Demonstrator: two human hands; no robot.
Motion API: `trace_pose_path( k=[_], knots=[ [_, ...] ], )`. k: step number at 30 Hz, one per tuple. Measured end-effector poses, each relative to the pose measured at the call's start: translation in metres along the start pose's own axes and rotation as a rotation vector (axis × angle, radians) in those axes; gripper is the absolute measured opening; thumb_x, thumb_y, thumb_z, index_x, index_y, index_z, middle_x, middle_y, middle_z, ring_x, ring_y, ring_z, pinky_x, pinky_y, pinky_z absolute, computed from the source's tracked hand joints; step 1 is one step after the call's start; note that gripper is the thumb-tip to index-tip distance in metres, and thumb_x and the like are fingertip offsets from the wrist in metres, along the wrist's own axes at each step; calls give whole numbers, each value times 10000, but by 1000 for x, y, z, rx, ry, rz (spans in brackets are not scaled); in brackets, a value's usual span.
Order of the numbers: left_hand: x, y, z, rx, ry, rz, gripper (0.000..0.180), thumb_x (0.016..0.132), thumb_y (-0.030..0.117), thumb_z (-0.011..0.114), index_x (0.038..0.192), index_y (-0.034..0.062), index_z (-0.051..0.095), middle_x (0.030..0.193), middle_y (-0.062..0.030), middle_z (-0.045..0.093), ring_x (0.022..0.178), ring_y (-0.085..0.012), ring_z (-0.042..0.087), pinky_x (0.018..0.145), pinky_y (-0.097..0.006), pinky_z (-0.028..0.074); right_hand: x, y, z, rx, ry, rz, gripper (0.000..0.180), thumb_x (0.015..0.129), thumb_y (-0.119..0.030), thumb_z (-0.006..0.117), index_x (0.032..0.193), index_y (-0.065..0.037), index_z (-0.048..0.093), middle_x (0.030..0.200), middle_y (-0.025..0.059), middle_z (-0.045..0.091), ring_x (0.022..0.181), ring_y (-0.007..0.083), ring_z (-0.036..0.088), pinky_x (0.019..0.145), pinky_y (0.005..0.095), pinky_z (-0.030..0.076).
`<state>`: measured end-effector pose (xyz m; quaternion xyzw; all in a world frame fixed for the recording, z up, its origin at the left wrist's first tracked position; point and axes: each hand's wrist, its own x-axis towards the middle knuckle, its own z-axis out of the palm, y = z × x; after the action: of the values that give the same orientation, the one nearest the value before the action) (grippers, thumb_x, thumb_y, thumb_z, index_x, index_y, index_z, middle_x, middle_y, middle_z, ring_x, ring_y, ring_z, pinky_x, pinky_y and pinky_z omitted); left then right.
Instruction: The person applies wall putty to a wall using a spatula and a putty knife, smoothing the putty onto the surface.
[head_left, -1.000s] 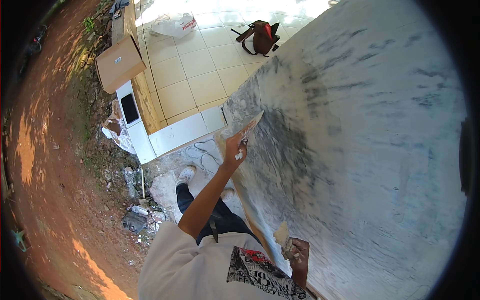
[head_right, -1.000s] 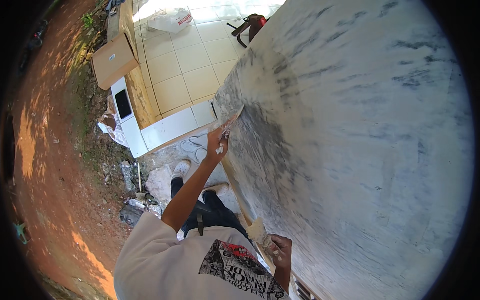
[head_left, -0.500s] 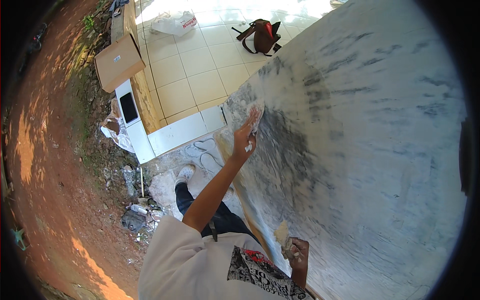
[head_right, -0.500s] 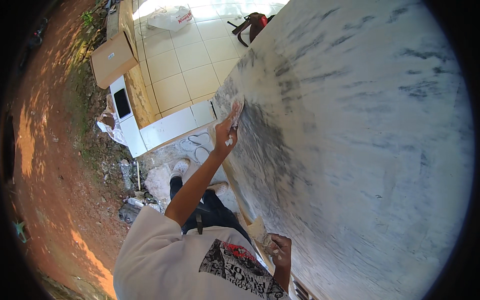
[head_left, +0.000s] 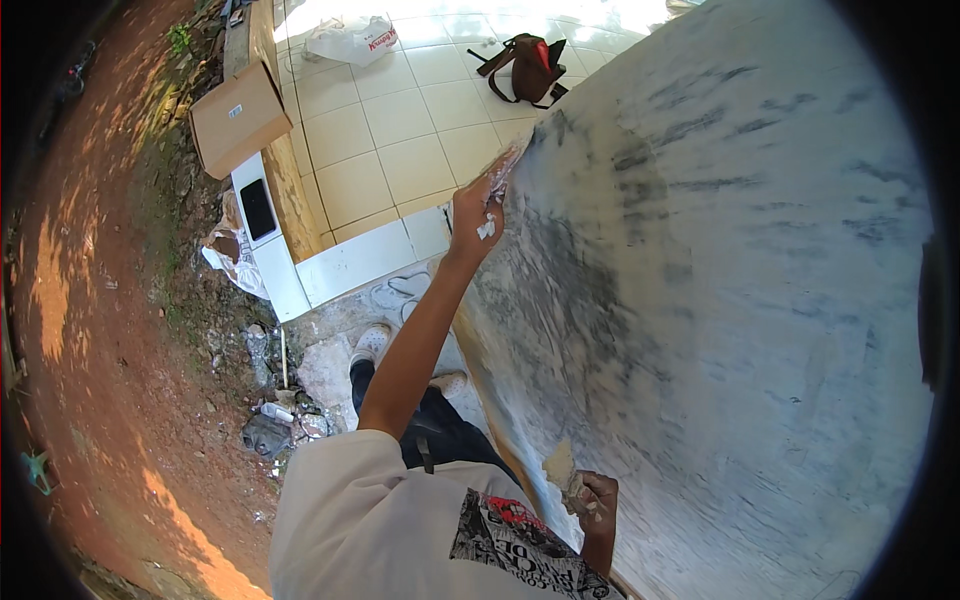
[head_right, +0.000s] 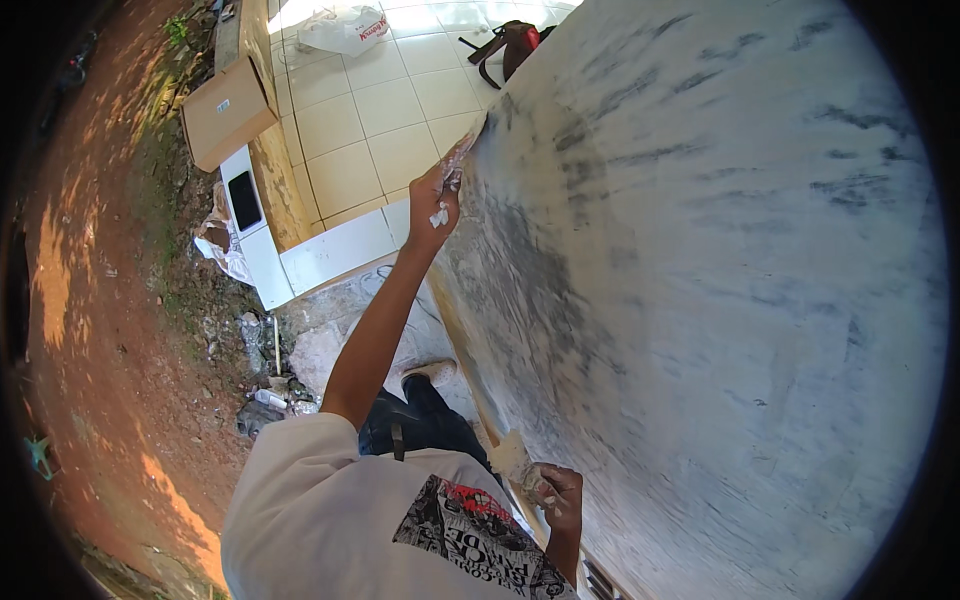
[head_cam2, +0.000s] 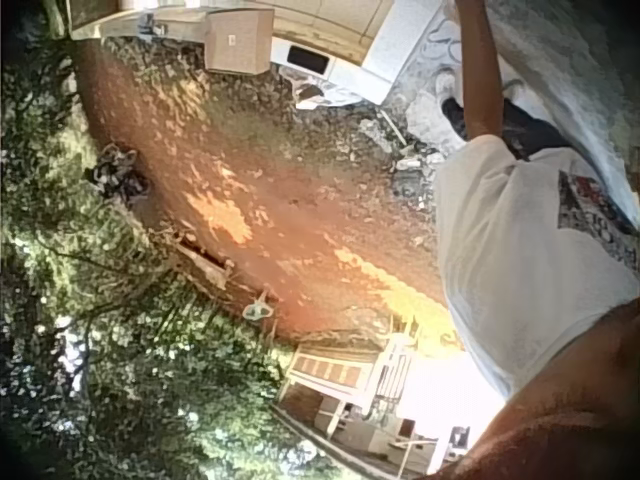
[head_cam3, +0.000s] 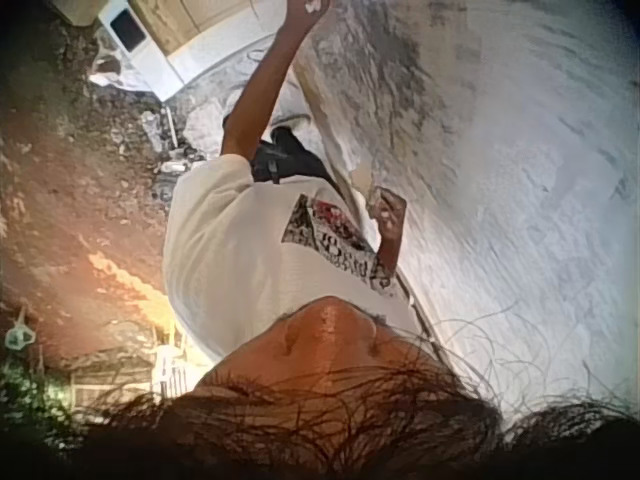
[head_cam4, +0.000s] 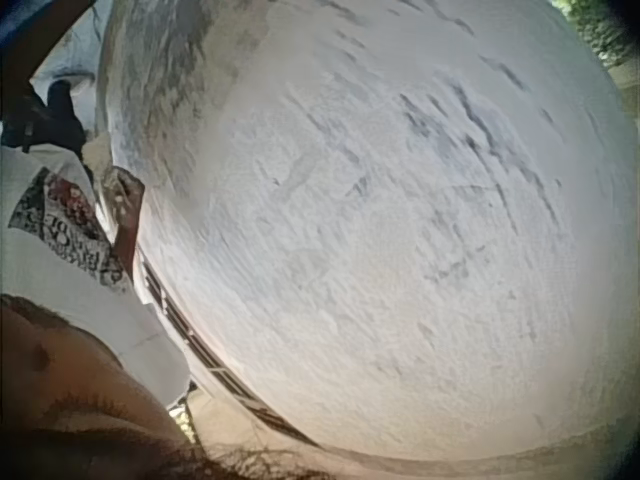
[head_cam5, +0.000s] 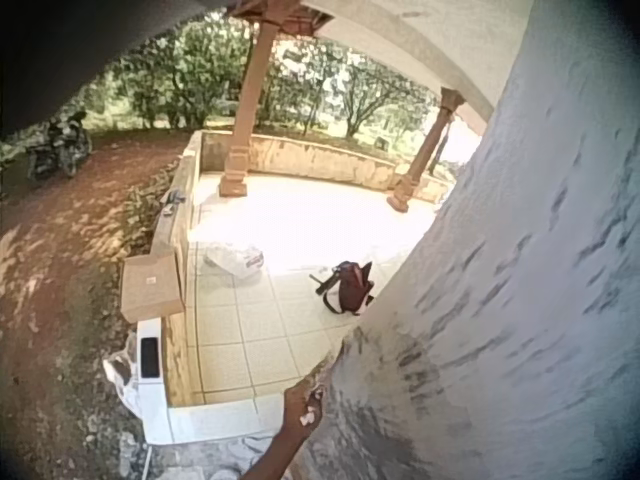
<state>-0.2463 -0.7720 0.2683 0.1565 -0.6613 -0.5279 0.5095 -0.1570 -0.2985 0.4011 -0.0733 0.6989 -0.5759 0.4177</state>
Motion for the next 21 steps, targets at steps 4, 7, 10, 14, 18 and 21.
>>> trace_pose_path(
  k=[4,7,10,14,18,21],
  knots=[
    [-61,28,15,-82,12,-77,627,675,-109,384,1266,12,555,884,-159,633,570,-164,468,561,-237,397,-7,7,-4,-2,47,-46,462,815,-359,741,1039,34,646,1025,149,675,894,202,641,788,324,498],
    [-120,39,23,-25,1,-102,556,728,-128,423,1242,15,579,1073,-197,667,683,-162,623,623,-226,445,-7,17,-14,31,52,-47,466,818,-363,737,1045,34,647,1026,147,674,901,195,638,786,317,495],
    [-138,55,5,-69,-157,-183,513,767,-124,438,1243,9,573,1110,-208,655,792,-164,670,659,-225,458,-5,17,-20,12,27,-58,464,819,-356,738,1048,37,651,1022,142,674,892,188,638,774,313,495],
    [-100,23,-19,60,22,-256,627,694,-144,380,1277,11,549,1076,-181,669,697,-141,552,639,-214,425,7,-9,-5,0,10,41,454,822,-346,737,1054,35,649,1021,146,677,881,198,645,774,324,502],
    [-43,-12,-8,19,86,-162,741,635,-143,342,1345,13,486,1177,-195,632,705,-142,576,656,-223,424,5,5,-10,39,23,37,442,820,-327,740,1078,20,647,1019,150,678,854,207,651,776,326,505],
    [-52,-24,23,11,18,56,724,634,-120,365,1341,-10,473,1269,-233,567,887,-209,665,695,-240,443,1,18,-19,-37,-36,-61,445,808,-326,752,1088,4,647,1014,164,675,847,213,652,777,330,507]
  ],
)
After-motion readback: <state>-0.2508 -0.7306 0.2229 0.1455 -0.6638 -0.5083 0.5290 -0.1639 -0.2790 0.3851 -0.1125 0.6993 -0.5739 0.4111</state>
